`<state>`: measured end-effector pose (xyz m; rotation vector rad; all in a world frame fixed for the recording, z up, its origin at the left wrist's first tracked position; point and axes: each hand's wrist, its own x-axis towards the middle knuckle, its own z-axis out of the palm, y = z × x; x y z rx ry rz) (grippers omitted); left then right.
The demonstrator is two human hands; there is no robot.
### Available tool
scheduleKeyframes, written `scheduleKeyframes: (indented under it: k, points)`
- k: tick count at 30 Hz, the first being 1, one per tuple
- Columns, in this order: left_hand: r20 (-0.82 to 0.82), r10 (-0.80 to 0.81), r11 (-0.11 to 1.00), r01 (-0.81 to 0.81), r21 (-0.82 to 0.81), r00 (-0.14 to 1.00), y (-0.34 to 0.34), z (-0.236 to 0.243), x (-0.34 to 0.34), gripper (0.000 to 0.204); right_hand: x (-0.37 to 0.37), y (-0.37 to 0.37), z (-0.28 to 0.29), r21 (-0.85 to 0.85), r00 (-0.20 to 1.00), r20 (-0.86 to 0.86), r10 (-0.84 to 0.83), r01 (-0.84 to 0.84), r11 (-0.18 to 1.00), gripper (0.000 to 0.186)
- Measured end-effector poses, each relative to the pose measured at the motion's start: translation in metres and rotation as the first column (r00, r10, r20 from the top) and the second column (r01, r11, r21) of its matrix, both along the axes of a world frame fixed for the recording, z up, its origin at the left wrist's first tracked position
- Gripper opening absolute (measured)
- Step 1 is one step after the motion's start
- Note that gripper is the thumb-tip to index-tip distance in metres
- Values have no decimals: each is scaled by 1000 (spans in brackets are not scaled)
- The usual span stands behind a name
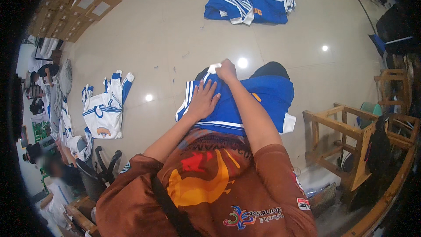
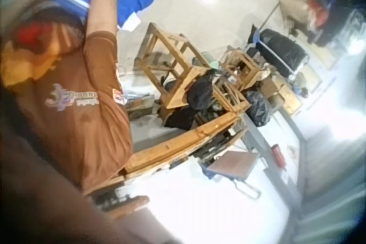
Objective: The person uses scissors to trim white fabric strips and loose threads from the edges of a blue and white sports jersey. They work on the collar and sleeve cuffs, then fold the garment.
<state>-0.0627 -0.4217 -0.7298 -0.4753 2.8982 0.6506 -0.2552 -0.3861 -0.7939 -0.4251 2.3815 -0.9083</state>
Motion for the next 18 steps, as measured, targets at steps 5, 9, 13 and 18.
scheduleKeyframes:
  k: [5,9,13,18]
  points:
    - [99,78,996,-74,-42,992,4,2,-6,70,3,2,-9,-259,988,-155,7,-48,965,33]
    - [-207,347,903,-266,336,915,-41,-41,-8,66,17,4,8,-84,974,-217,65,-85,993,40]
    - [55,445,895,-447,10,894,-72,-10,-11,58,8,14,42,71,884,-316,345,-340,938,50]
    - [145,536,821,-554,140,832,-96,-27,5,54,25,16,71,275,843,-96,529,-488,828,65]
